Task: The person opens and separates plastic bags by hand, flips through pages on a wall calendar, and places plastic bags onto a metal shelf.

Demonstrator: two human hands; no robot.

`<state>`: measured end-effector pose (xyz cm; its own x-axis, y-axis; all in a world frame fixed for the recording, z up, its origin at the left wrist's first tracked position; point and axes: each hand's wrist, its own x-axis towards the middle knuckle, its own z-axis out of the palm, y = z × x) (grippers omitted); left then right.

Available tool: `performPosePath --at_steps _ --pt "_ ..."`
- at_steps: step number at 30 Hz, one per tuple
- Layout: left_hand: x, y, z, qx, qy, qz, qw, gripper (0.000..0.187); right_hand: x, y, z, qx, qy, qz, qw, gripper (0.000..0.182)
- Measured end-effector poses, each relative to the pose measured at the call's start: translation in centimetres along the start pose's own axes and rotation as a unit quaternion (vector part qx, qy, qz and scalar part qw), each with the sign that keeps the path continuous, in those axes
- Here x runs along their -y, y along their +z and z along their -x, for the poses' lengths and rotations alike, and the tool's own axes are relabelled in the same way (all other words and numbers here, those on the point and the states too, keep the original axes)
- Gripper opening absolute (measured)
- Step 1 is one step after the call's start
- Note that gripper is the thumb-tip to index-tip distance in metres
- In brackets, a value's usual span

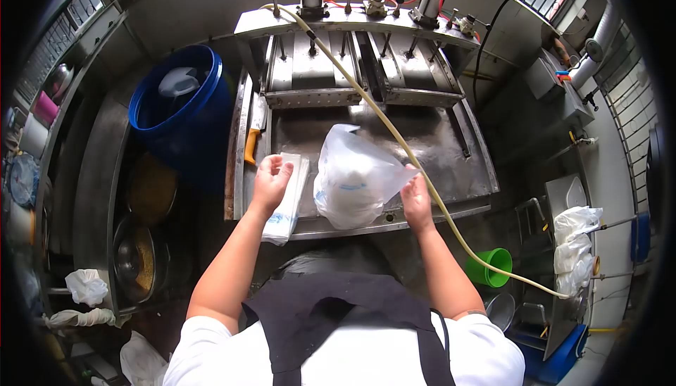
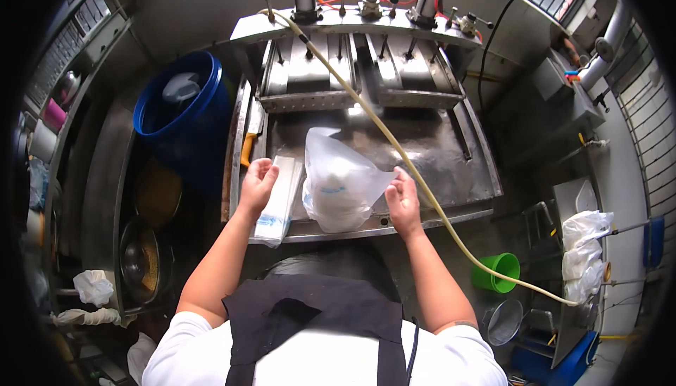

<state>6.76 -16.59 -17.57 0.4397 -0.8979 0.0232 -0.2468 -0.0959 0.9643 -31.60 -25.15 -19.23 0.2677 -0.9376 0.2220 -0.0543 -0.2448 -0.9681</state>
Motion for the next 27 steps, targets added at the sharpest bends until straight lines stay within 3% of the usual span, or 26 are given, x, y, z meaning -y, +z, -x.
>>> performPosePath --at_steps 1,2,3,5,7,9,11,12,13,15,17,19,20,22,24,25,27 --pt "-1.1 -0.3 1.0 -0.001 -0.004 -0.001 1.000 0.053 1.1 -0.4 0.3 -0.006 -0.028 0.032 0.999 0.083" --pt "-2.3 -0.2 2.2 -0.011 0.091 -0.067 0.994 0.074 2.4 -0.7 0.6 0.016 -0.087 0.093 0.992 0.098" --pt "-2.9 0.3 3.2 -0.020 0.186 -0.134 0.973 0.095 2.1 0.0 0.6 0.019 -0.085 0.092 0.992 0.098" --pt "0.0 4.3 4.6 0.024 0.263 -0.243 0.933 0.121 0.6 3.0 0.6 0.078 -0.239 0.226 0.941 0.090" --pt "3.0 8.2 6.0 0.246 0.083 -0.266 0.928 0.127 -4.5 6.8 1.7 0.100 -0.199 0.213 0.951 0.081" --pt "0.7 8.8 5.5 0.230 0.077 -0.217 0.945 0.124 -5.4 8.1 1.4 0.126 -0.166 0.200 0.957 0.072" --pt "0.0 7.6 3.6 0.214 0.072 -0.172 0.959 0.121 -2.0 8.4 -0.4 0.150 -0.039 0.118 0.981 0.050" --pt "0.7 7.0 2.9 0.234 0.095 -0.247 0.935 0.124 -0.7 8.4 -0.5 0.139 -0.098 0.171 0.970 0.040" --pt "1.0 6.2 2.3 0.253 0.120 -0.321 0.905 0.127 -1.2 8.3 -0.4 0.142 -0.100 0.168 0.970 0.040" --pt "2.8 4.1 2.5 0.235 0.154 -0.343 0.896 0.120 -2.1 7.9 0.4 0.109 -0.164 0.222 0.955 0.041" --pt "6.1 2.1 2.9 0.146 0.125 -0.365 0.911 0.098 -1.7 8.2 0.6 0.090 -0.178 0.229 0.953 0.043" --pt "6.2 0.4 4.3 0.110 -0.084 -0.440 0.887 0.069 -1.5 8.0 1.1 0.071 -0.184 0.237 0.951 0.044" --pt "7.0 -0.4 5.1 0.113 -0.085 -0.441 0.886 0.069 -1.6 8.0 0.9 0.109 -0.128 0.216 0.962 0.052" --pt "8.8 -1.8 6.1 0.057 -0.068 -0.447 0.890 0.038 -1.3 7.9 0.9 0.146 -0.071 0.192 0.968 0.061" --pt "9.8 -2.5 5.5 0.041 -0.076 -0.414 0.906 0.029 -0.9 7.6 1.2 0.085 -0.095 0.222 0.967 0.078" --pt "10.5 -2.8 5.1 0.025 -0.083 -0.378 0.922 0.022 -2.2 7.0 1.8 0.085 -0.093 0.222 0.967 0.078" --pt "11.5 -3.5 4.6 -0.016 -0.040 -0.354 0.934 0.018 -5.3 5.4 3.5 -0.022 -0.184 0.381 0.906 0.090"
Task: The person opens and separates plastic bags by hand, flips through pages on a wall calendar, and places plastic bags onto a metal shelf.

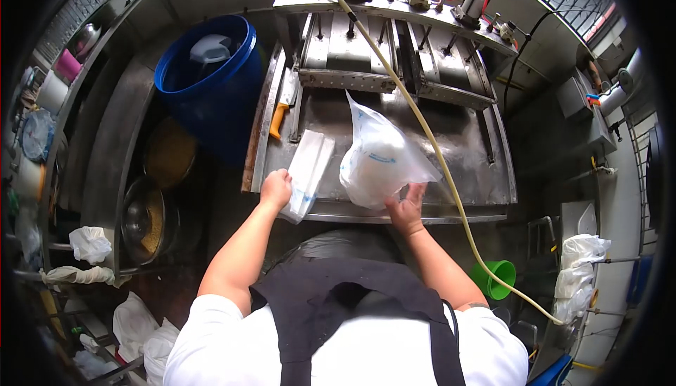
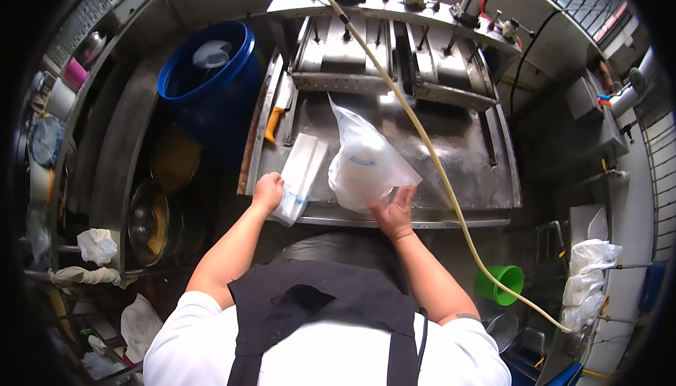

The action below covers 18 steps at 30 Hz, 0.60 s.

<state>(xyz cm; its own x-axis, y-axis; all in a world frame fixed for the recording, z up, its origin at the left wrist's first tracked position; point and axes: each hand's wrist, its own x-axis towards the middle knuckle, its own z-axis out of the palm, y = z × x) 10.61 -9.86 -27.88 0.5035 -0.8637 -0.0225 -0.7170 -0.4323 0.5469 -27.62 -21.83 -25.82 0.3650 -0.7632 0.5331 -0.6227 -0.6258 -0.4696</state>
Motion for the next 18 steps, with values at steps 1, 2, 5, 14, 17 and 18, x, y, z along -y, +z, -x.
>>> performPosePath --at_steps 1,2,5,14,17,18 --pt "0.2 -0.4 -0.3 -0.024 0.006 0.013 1.000 0.018 0.8 -0.8 0.3 0.003 -0.003 0.000 1.000 0.090" --pt "0.4 -0.9 -0.6 -0.049 0.012 0.025 0.998 0.018 1.6 -1.7 0.6 -0.044 0.056 -0.119 0.990 0.077" --pt "-0.1 -3.4 -0.7 -0.128 -0.022 0.053 0.990 0.018 2.4 -3.7 2.6 -0.015 0.153 -0.220 0.963 0.047" --pt "-4.2 -14.5 -1.9 -0.311 -0.018 0.134 0.941 0.017 7.6 -3.8 1.6 0.247 0.099 -0.209 0.941 0.018" --pt "-8.0 -14.8 0.3 -0.284 0.087 0.081 0.952 0.015 10.3 -1.8 -1.1 0.318 0.077 -0.278 0.903 0.026" --pt "-9.3 -14.3 1.2 -0.270 0.128 0.058 0.952 0.015 11.5 -0.9 -2.0 0.347 0.132 -0.352 0.859 0.027"
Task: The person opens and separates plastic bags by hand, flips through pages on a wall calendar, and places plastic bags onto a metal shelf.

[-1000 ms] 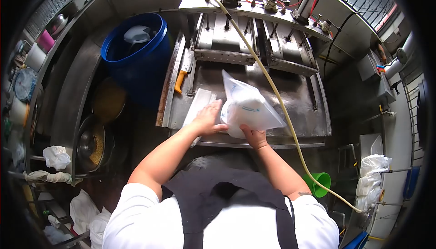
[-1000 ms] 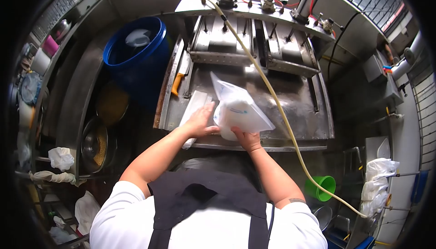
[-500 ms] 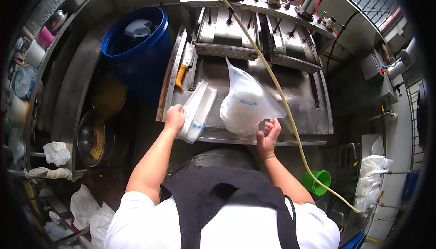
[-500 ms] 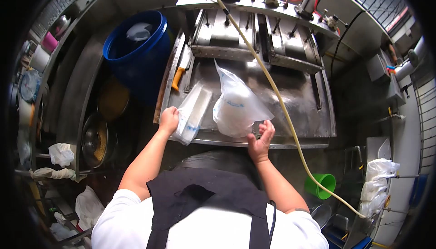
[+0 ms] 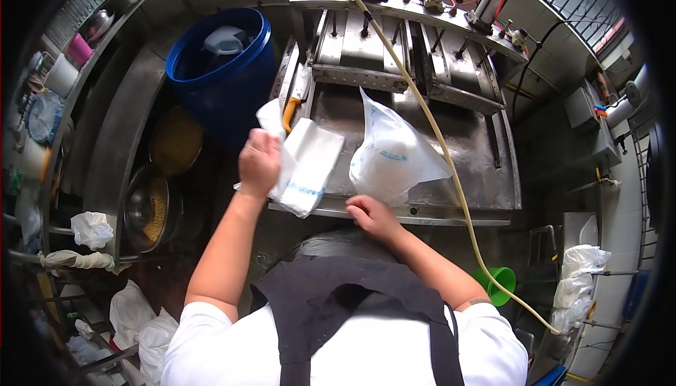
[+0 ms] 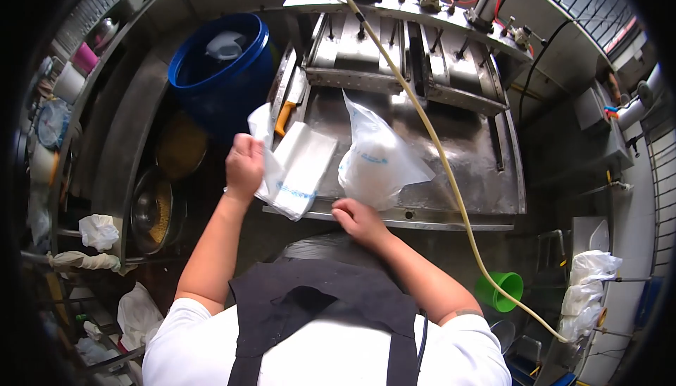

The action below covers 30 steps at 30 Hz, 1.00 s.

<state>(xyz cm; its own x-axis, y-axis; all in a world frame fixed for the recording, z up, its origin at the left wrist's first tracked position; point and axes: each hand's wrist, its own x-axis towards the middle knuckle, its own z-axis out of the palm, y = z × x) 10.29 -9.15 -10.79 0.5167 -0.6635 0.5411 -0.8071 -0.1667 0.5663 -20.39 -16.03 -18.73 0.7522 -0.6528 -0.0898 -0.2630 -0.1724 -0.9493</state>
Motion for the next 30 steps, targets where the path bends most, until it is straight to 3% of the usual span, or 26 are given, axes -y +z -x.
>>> performPosePath --at_steps 1,2,3,4,6,8,10,12,14,15,16,18,19,22,23,25,26,28,29,30 --pt "-1.8 0.0 1.1 0.053 0.044 0.031 0.997 0.013 0.9 0.7 -1.3 0.030 0.037 -0.093 0.994 0.028" --pt "-3.6 0.0 2.3 0.107 0.087 0.062 0.989 0.012 3.0 1.2 -2.5 0.030 0.036 -0.093 0.995 0.028" --pt "-5.0 0.1 3.8 0.162 0.124 0.084 0.975 0.013 6.0 1.4 -3.4 0.015 0.132 -0.262 0.956 0.028" --pt "-6.1 0.0 5.1 0.215 0.161 0.105 0.958 0.017 7.6 1.4 -4.2 -0.002 0.223 -0.421 0.879 0.030" --pt "-9.1 -1.7 6.8 0.307 0.185 0.160 0.920 0.021 7.5 1.3 -5.6 -0.020 0.184 -0.450 0.873 0.024" --pt "-9.5 -3.0 7.7 0.255 0.191 0.184 0.930 0.019 6.6 1.2 -6.7 -0.034 0.146 -0.478 0.865 0.018" --pt "-8.5 -5.5 7.8 0.318 -0.073 0.273 0.905 0.017 5.9 0.2 -6.9 -0.083 0.025 -0.470 0.879 0.016" --pt "-4.5 -4.6 9.3 0.233 -0.250 0.327 0.881 0.023 7.3 -0.4 -6.0 -0.069 0.033 -0.482 0.873 0.016" --pt "-1.8 -3.7 9.4 0.171 -0.345 0.345 0.856 0.033 10.0 -0.3 -4.9 -0.035 0.042 -0.518 0.854 0.019" --pt "-1.6 -3.5 9.0 0.180 -0.374 0.355 0.838 0.052 9.3 0.0 -4.9 -0.023 0.042 -0.510 0.859 0.020" --pt "-1.5 -3.4 9.0 0.175 -0.376 0.356 0.837 0.052 8.8 0.2 -4.8 -0.018 0.043 -0.508 0.860 0.020" --pt "-1.6 -3.0 9.1 0.293 -0.532 0.475 0.637 0.066 8.3 0.5 -4.5 0.038 0.011 -0.470 0.882 0.020" --pt "-2.0 -2.7 9.2 0.360 -0.499 0.537 0.576 0.074 8.7 0.6 -4.4 0.045 0.015 -0.455 0.889 0.020" --pt "-3.3 -1.9 10.5 0.310 -0.434 0.580 0.615 0.048 8.9 0.4 -4.2 0.065 -0.017 -0.394 0.917 0.023" --pt "-2.8 -2.1 10.4 0.309 -0.434 0.581 0.616 0.048 9.1 0.5 -4.2 0.066 -0.018 -0.394 0.917 0.023" --pt "-1.5 -3.1 9.5 0.284 -0.465 0.468 0.696 0.029 9.9 0.7 -4.1 -0.018 -0.071 -0.211 0.975 0.033" --pt "-0.7 -3.0 9.4 0.244 -0.450 0.437 0.739 0.024 9.5 0.3 -4.2 -0.018 -0.071 -0.211 0.975 0.033" --pt "0.8 -4.1 8.7 0.161 -0.433 0.410 0.787 0.024 7.9 -0.4 -4.6 -0.021 0.050 0.033 0.998 0.033" --pt "1.5 -4.6 8.4 0.120 -0.434 0.399 0.799 0.025 6.8 0.1 -4.6 -0.008 0.028 -0.070 0.997 0.039" --pt "2.2 -5.1 8.1 0.078 -0.435 0.387 0.809 0.027 7.2 0.3 -4.2 -0.010 0.029 -0.072 0.997 0.039"
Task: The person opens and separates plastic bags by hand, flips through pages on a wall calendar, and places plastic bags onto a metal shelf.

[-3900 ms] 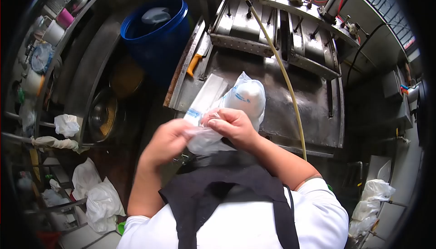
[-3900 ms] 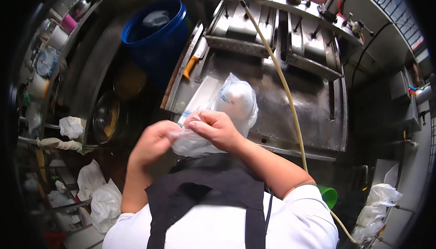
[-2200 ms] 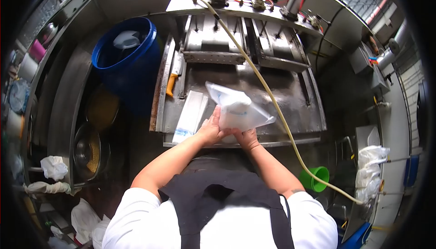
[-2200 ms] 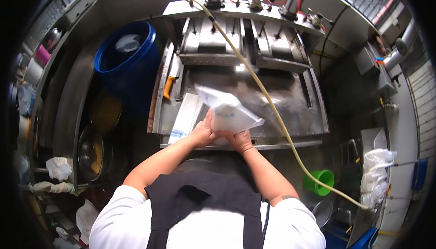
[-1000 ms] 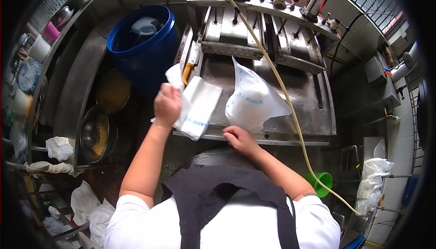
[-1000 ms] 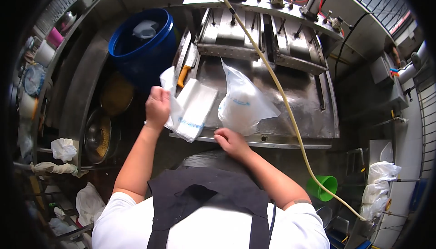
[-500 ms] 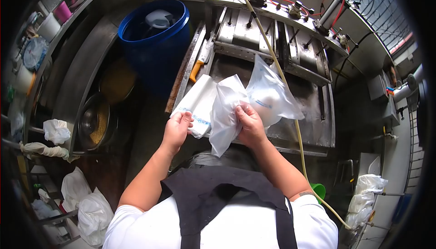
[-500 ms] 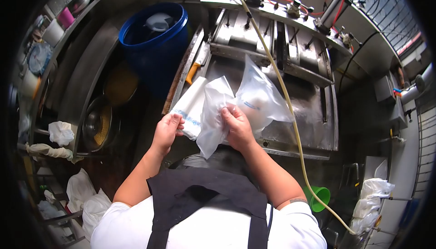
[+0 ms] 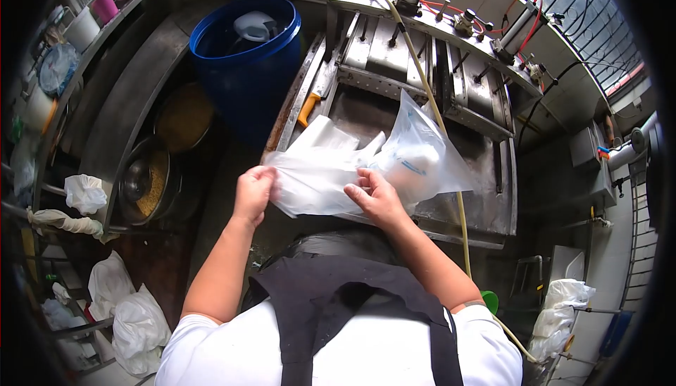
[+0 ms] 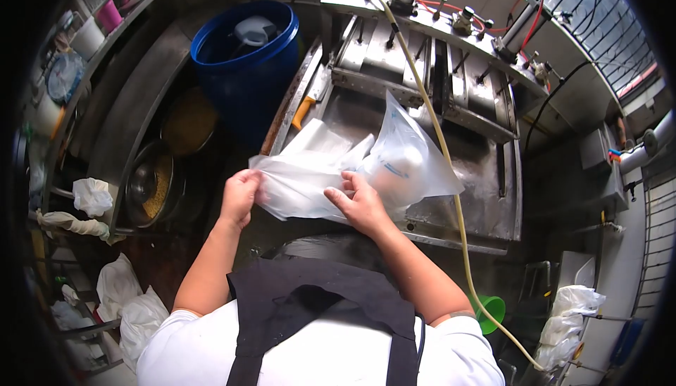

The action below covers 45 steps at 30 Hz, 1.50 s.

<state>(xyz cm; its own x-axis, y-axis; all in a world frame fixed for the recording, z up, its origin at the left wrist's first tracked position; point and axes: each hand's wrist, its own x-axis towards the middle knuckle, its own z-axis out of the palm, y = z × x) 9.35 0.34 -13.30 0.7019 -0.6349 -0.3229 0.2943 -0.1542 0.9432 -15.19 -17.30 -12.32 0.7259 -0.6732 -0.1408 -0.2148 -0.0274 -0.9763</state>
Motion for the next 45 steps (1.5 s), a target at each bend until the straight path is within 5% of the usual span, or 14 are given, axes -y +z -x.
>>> performPosePath --at_steps 4,11,15,18,20,24,28,30,33,36,39,40,42,45 --pt "-0.3 -0.5 -0.7 -0.041 0.119 -0.059 0.990 0.031 2.1 0.7 1.5 -0.119 -0.167 0.227 0.952 0.041" --pt "-2.4 6.5 3.9 0.175 -0.151 0.065 0.971 0.030 3.8 2.6 1.7 0.130 -0.119 0.179 0.968 0.028" --pt "-6.8 3.8 1.7 0.070 -0.056 0.092 0.992 0.035 3.1 0.4 1.3 0.066 -0.015 0.017 0.998 0.027" --pt "-8.5 1.7 0.0 -0.064 0.214 -0.051 0.973 0.040 3.0 -2.0 1.4 0.021 0.006 -0.089 0.996 0.029" --pt "-9.5 1.9 1.2 -0.116 0.384 -0.200 0.894 0.042 3.6 -2.5 1.6 0.017 0.005 -0.115 0.993 0.029" --pt "-8.7 6.3 4.2 0.099 0.488 -0.307 0.811 0.048 4.2 -2.1 1.6 -0.017 -0.066 -0.073 0.995 0.026" --pt "-7.3 8.7 5.8 0.474 0.054 -0.487 0.731 0.035 6.6 -2.5 1.0 -0.031 -0.358 0.066 0.931 0.030" --pt "-8.2 7.0 5.1 0.549 0.031 -0.329 0.768 0.030 5.6 -3.1 1.3 -0.006 -0.293 -0.031 0.956 0.032" --pt "-9.0 4.7 3.9 0.386 0.020 0.137 0.912 0.029 5.0 -4.8 1.8 0.188 0.001 -0.218 0.958 0.025" --pt "-9.4 4.6 1.6 0.447 0.013 0.272 0.852 0.045 7.1 -3.8 3.3 0.250 0.020 -0.218 0.943 0.020" --pt "-7.0 7.2 4.5 0.300 -0.130 0.193 0.925 0.040 5.9 -5.6 4.3 0.218 -0.018 -0.285 0.933 0.019" --pt "-3.0 4.1 1.0 0.490 -0.128 -0.012 0.862 0.032 5.7 -6.1 4.6 0.133 -0.048 -0.360 0.922 0.019" --pt "-5.9 8.1 4.3 0.560 -0.094 -0.043 0.822 0.026 8.1 -7.9 6.0 0.050 -0.037 -0.436 0.898 0.022" --pt "-7.4 9.1 2.7 0.447 -0.082 0.147 0.878 0.017 7.5 -8.7 7.7 0.058 -0.041 -0.479 0.875 0.025"
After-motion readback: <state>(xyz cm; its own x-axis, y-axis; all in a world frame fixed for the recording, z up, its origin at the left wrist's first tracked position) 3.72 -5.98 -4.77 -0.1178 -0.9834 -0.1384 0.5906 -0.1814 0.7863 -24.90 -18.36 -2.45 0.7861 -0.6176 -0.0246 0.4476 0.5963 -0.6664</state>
